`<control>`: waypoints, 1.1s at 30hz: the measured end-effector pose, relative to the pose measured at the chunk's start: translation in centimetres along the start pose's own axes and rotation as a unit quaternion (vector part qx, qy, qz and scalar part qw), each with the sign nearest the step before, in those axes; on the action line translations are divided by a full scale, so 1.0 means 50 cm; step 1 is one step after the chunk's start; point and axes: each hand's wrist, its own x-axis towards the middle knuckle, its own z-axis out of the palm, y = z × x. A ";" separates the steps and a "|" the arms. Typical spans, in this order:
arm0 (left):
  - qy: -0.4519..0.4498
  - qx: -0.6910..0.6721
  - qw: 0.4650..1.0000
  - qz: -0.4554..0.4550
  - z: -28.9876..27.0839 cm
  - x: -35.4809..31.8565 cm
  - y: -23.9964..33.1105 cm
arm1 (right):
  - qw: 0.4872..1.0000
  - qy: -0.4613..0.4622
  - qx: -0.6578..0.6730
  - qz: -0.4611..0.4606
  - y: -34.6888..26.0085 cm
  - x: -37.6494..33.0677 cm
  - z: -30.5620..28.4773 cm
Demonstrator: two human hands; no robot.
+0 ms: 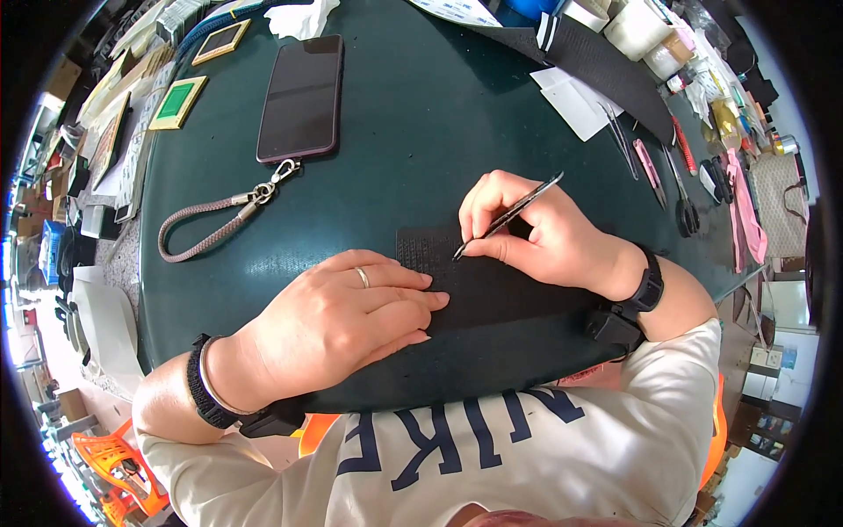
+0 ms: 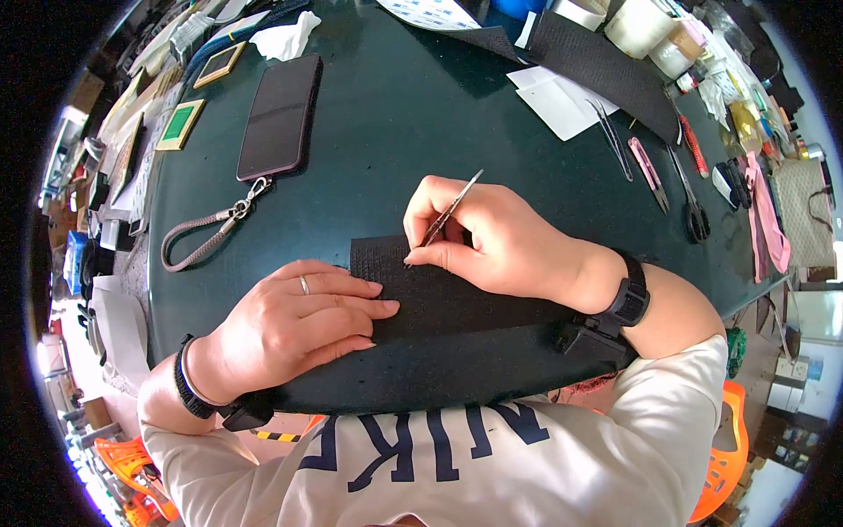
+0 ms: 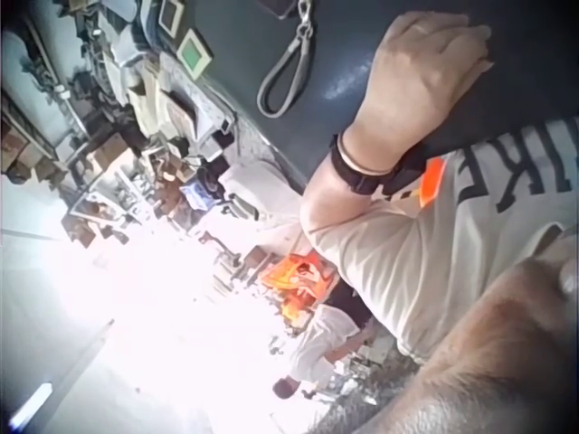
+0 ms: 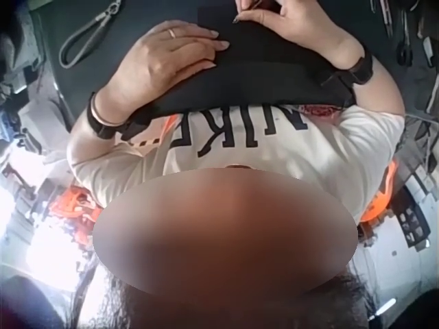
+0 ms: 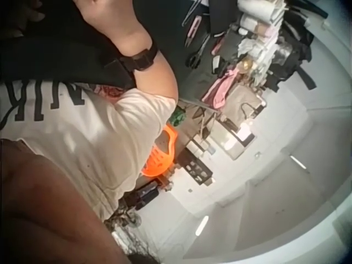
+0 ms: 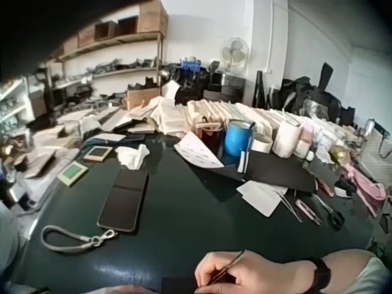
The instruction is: The person uses tweezers to peel small pieces from a black textured sheet, holding the sheet down by hand. They then set the tweezers down and pick up a different tool to continue peeling pieces from the sheet.
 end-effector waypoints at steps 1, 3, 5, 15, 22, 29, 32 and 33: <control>-0.002 0.002 1.000 0.000 -0.001 0.000 0.000 | 1.000 -0.005 0.005 0.016 -0.001 0.000 -0.002; -0.004 0.007 1.000 0.000 -0.002 -0.001 0.000 | 0.999 -0.012 0.008 0.033 -0.001 0.000 -0.003; -0.003 0.005 1.000 -0.001 -0.002 -0.001 0.000 | 0.995 0.019 0.093 0.040 0.002 0.001 -0.001; 0.010 -0.009 1.000 -0.005 0.003 -0.004 -0.001 | 0.995 0.002 0.074 0.060 0.005 0.001 0.000; 0.012 -0.003 1.000 0.011 0.002 -0.002 -0.005 | 0.999 0.018 0.024 0.025 -0.006 0.003 0.011; 0.016 -0.005 1.000 0.009 0.003 -0.004 -0.007 | 0.996 0.020 0.081 0.042 0.002 0.003 0.006; 0.017 -0.007 1.000 0.016 0.004 -0.003 -0.008 | 0.996 0.021 0.077 0.030 -0.002 0.003 0.008; 0.018 -0.008 1.000 0.016 0.006 -0.002 -0.009 | 0.999 0.016 0.042 0.023 -0.005 0.003 0.009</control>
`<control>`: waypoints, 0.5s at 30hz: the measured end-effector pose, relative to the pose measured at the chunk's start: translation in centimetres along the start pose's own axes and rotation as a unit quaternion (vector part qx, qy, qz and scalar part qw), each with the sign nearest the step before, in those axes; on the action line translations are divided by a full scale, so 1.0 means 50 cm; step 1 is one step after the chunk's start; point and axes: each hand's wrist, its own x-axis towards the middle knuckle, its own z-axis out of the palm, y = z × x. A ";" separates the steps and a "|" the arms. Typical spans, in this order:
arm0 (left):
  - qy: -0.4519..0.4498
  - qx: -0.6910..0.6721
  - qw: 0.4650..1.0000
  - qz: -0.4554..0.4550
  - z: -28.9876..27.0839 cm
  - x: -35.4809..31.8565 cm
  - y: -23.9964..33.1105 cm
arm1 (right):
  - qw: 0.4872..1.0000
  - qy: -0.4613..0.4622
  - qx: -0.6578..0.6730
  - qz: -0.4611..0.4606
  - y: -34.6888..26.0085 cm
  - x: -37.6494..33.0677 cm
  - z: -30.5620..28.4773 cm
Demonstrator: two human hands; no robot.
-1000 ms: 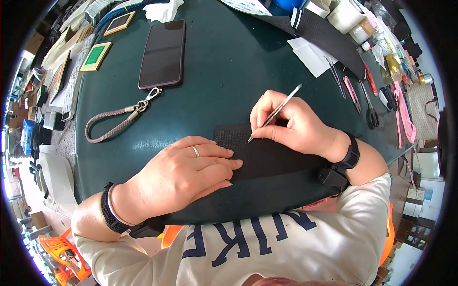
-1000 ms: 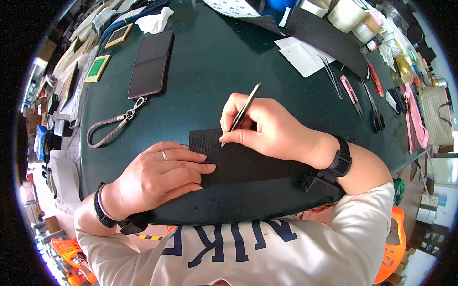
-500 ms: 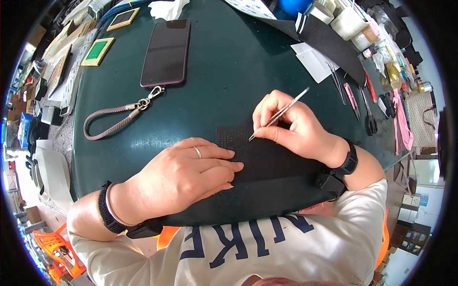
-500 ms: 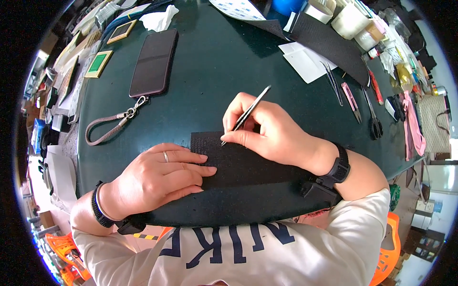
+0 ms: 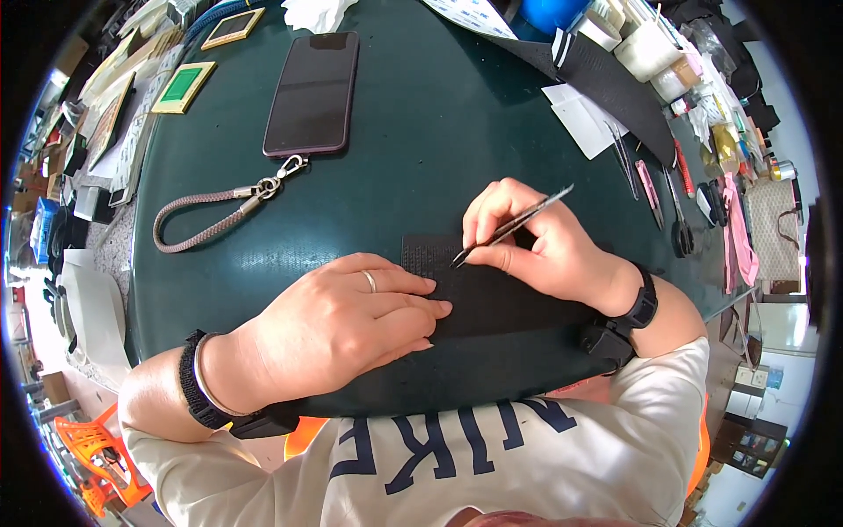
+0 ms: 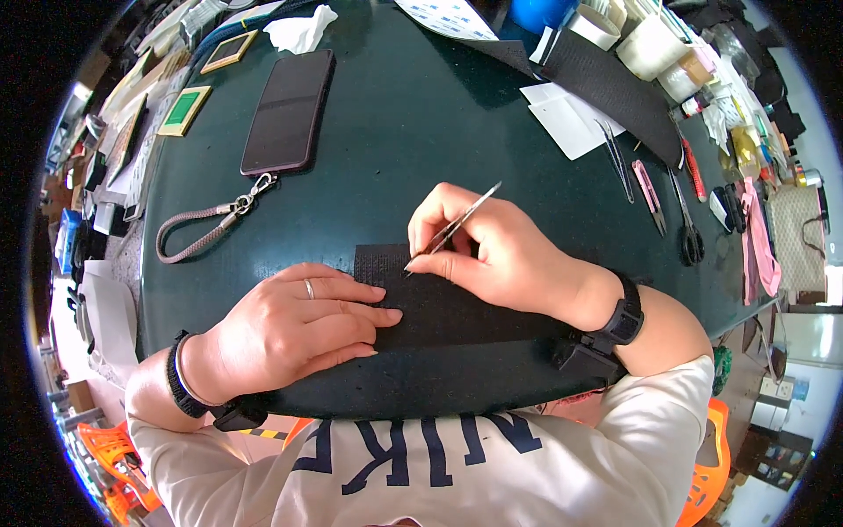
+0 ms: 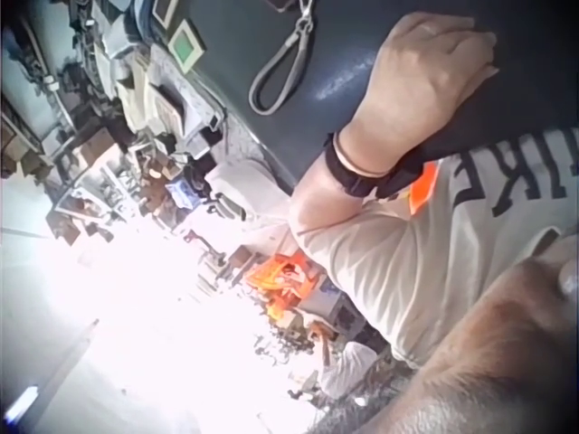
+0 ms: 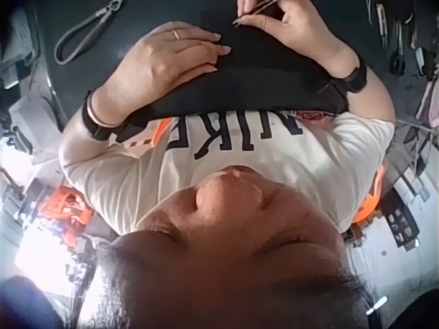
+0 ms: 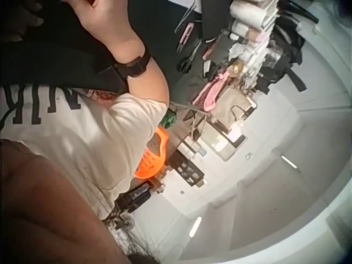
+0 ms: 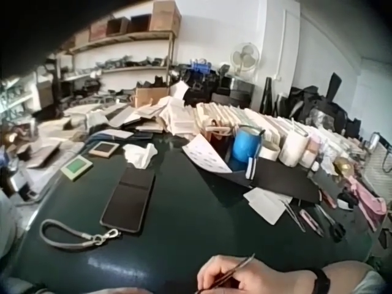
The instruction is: The person uses tweezers to peel small pieces from a black textured sheet, holding the sheet down by hand. They then set the tweezers down and pick up a different tool to continue peeling pieces from the sheet.
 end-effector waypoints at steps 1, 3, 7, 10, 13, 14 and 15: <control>0.001 -0.001 1.000 0.001 0.001 0.000 -0.001 | 0.999 -0.005 -0.035 -0.008 -0.002 0.000 0.001; 0.002 -0.001 1.000 0.000 0.001 -0.001 0.000 | 0.999 -0.010 -0.032 -0.007 0.000 0.001 -0.001; 0.001 0.000 1.000 -0.004 0.000 -0.001 0.002 | 1.000 -0.008 0.007 0.001 0.007 0.001 -0.001; 0.001 -0.002 1.000 -0.005 0.001 -0.001 0.001 | 0.997 0.010 0.071 0.011 0.005 0.001 0.001; 0.000 -0.001 1.000 -0.006 0.001 -0.002 0.001 | 0.999 -0.007 -0.048 -0.009 -0.008 0.005 0.008; -0.001 0.000 1.000 -0.006 0.001 -0.002 0.001 | 0.999 -0.008 -0.048 -0.009 -0.008 0.006 0.007; 0.000 0.001 1.000 -0.007 0.001 -0.002 0.002 | 0.999 -0.012 -0.042 -0.004 -0.009 0.006 0.006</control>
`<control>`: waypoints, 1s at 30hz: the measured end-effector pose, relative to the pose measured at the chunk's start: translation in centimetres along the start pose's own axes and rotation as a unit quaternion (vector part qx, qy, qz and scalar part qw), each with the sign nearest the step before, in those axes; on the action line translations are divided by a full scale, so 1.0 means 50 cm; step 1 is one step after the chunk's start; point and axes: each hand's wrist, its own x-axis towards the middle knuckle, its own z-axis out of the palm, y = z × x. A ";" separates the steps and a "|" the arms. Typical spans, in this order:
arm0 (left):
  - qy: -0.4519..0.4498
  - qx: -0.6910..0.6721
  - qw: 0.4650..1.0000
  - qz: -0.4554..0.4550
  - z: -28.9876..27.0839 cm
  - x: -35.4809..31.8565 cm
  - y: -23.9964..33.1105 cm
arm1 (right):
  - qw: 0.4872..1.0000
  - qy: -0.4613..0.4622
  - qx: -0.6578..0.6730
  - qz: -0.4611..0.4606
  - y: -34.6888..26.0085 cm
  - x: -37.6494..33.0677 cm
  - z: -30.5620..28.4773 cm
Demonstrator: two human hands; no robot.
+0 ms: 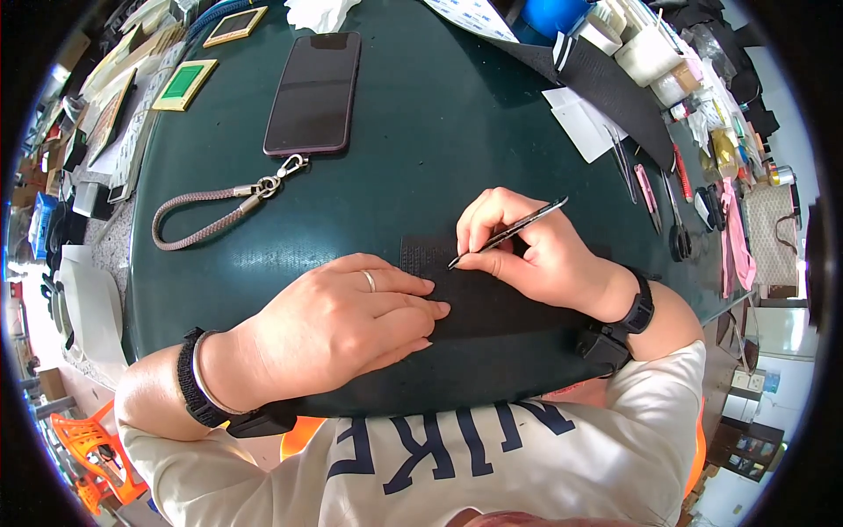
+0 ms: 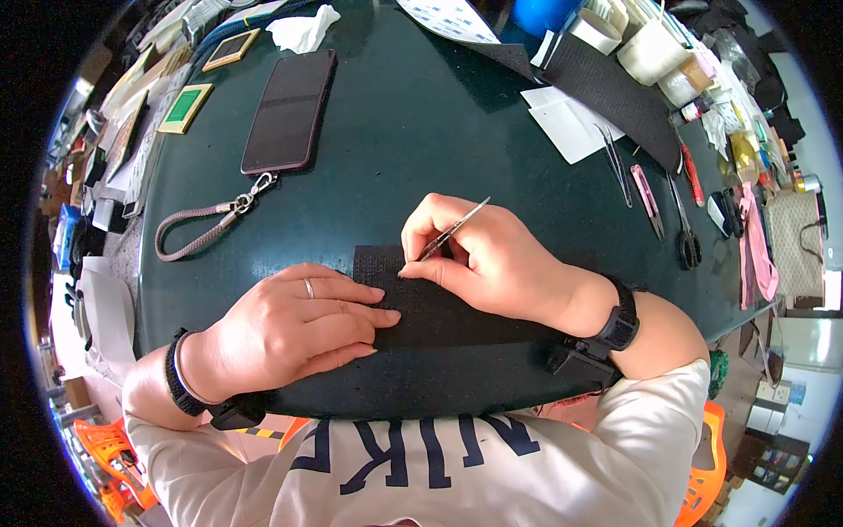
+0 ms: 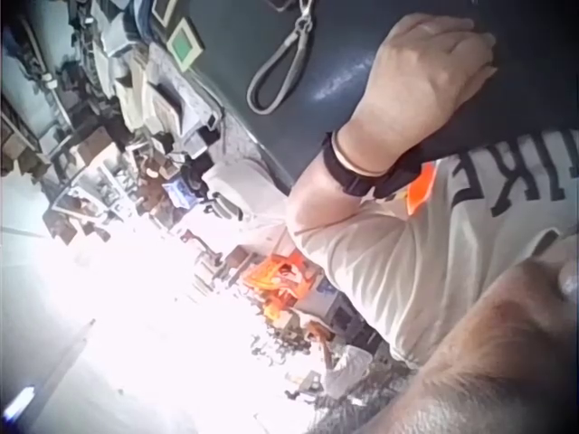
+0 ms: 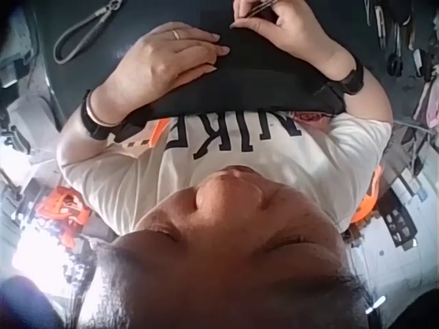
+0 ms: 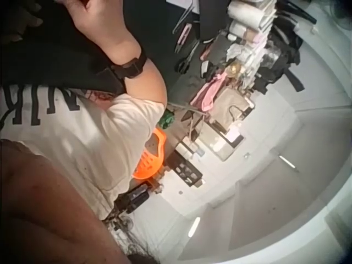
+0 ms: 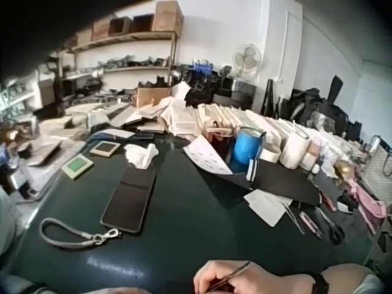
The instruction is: The person uses tweezers to peel small pieces from a black textured sheet, holding the sheet down by hand. They then set the tweezers down and pick up a different tool to continue peeling pieces from the sheet.
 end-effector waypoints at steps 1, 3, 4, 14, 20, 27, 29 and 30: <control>0.002 -0.001 1.000 0.000 0.000 0.000 0.001 | 1.000 -0.004 0.006 0.005 0.000 0.000 -0.002; 0.004 -0.003 1.000 0.002 0.000 0.000 -0.001 | 1.000 -0.007 0.013 0.011 0.003 0.000 -0.003; 0.004 -0.003 1.000 0.003 0.000 0.000 -0.002 | 0.999 0.003 0.050 0.016 0.009 -0.003 -0.005; 0.006 -0.004 1.000 0.004 0.002 -0.002 -0.001 | 0.999 -0.010 0.036 0.036 0.013 -0.005 -0.010; 0.008 -0.006 1.000 0.009 0.002 -0.001 -0.004 | 0.986 0.033 0.159 0.042 0.014 -0.001 -0.004; 0.009 -0.007 1.000 0.014 0.004 -0.003 -0.005 | 1.000 0.019 -0.010 -0.020 0.009 0.002 0.002; 0.012 -0.006 1.000 0.015 0.004 -0.004 -0.004 | 1.000 0.013 0.000 -0.011 0.013 0.001 0.000; 0.014 -0.006 1.000 0.017 0.004 -0.004 -0.003 | 1.000 0.010 0.005 -0.007 0.013 0.001 -0.001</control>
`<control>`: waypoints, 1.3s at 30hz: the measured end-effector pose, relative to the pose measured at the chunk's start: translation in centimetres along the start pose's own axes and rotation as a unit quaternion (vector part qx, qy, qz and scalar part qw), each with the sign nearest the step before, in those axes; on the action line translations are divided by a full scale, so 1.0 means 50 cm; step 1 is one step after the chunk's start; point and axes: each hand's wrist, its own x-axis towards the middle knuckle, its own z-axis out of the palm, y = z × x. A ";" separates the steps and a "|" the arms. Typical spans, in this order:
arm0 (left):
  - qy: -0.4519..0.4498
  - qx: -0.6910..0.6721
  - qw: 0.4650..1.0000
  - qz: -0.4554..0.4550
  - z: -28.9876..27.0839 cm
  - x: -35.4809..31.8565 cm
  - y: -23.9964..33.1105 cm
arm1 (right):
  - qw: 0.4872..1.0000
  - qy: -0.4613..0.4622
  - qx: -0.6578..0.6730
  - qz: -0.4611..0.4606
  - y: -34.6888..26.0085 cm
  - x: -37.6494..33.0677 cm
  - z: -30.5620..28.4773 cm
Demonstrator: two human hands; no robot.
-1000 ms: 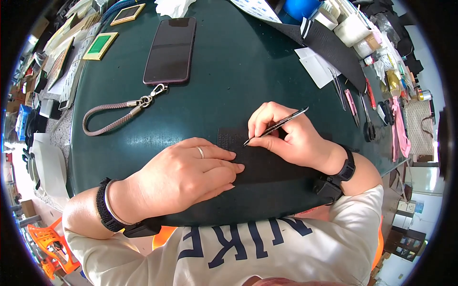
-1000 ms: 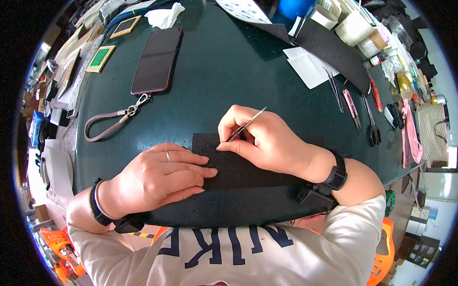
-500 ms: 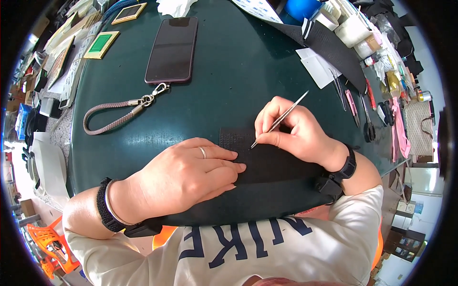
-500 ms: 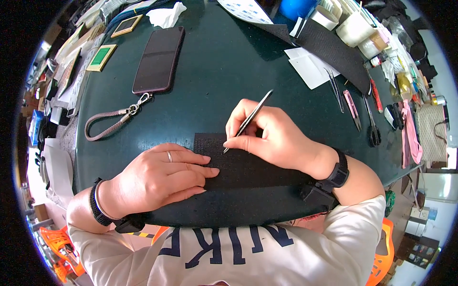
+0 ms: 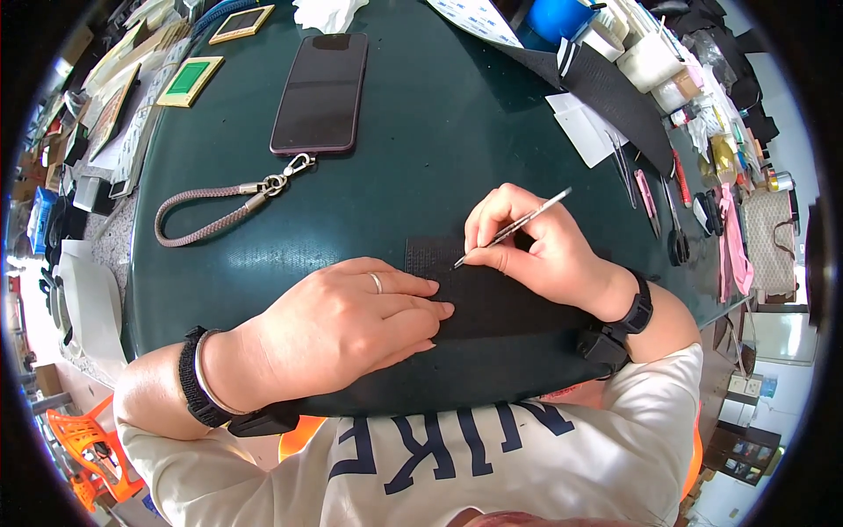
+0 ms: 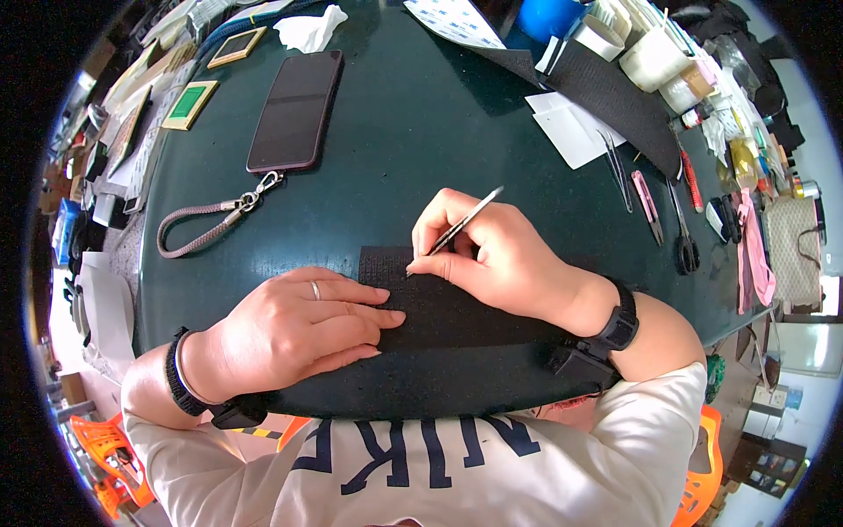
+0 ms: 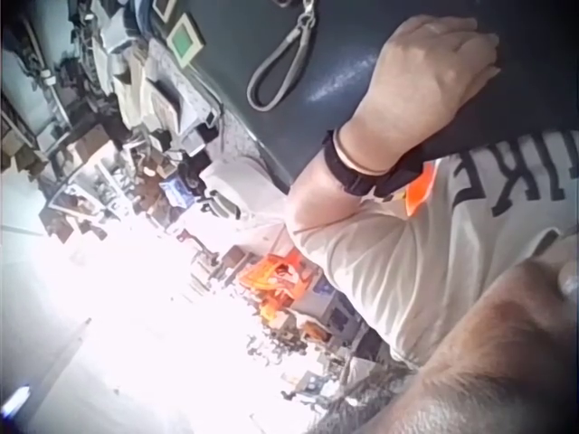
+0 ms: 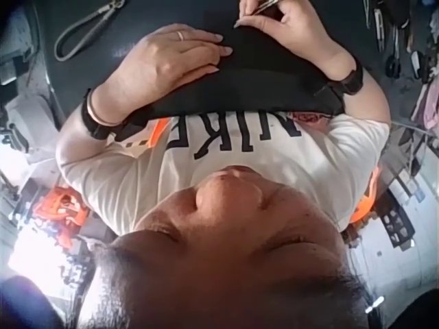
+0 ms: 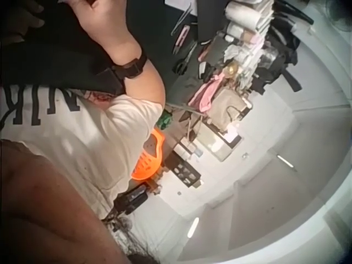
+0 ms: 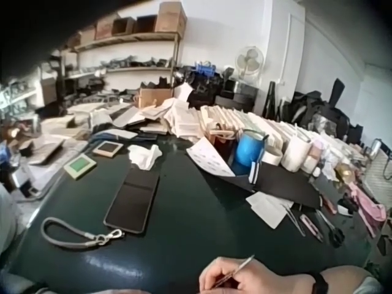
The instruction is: The person uses tweezers to peel small pieces from a black textured sheet, holding the sheet down by hand. They then set the tweezers down and pick up a different tool to continue peeling pieces from the sheet.
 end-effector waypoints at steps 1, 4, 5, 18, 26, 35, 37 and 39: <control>0.002 0.000 1.000 0.002 0.000 0.000 0.000 | 1.000 0.001 0.000 0.000 -0.001 -0.001 -0.001; 0.001 -0.004 1.000 0.009 0.004 -0.001 -0.003 | 0.982 0.059 0.176 0.035 -0.010 -0.001 -0.007; 0.001 -0.006 1.000 0.012 0.004 -0.001 -0.004 | 0.982 0.058 0.176 0.035 -0.016 0.000 -0.009; 0.006 0.046 0.998 0.038 0.002 -0.004 0.005 | 1.000 -0.006 -0.024 -0.005 -0.015 -0.001 0.010; -0.001 0.034 0.999 0.025 0.002 -0.005 0.004 | 0.998 0.007 0.058 0.020 -0.011 0.001 0.010; -0.002 0.038 0.999 0.018 0.002 -0.006 0.009 | 0.999 0.012 0.044 0.001 -0.009 0.005 0.015; 0.000 0.041 0.999 0.019 0.003 -0.005 0.009 | 0.996 0.021 0.083 0.013 -0.010 0.007 0.016; -0.001 0.040 0.999 0.018 0.003 -0.005 0.009 | 1.000 0.022 0.020 -0.001 -0.016 0.010 0.021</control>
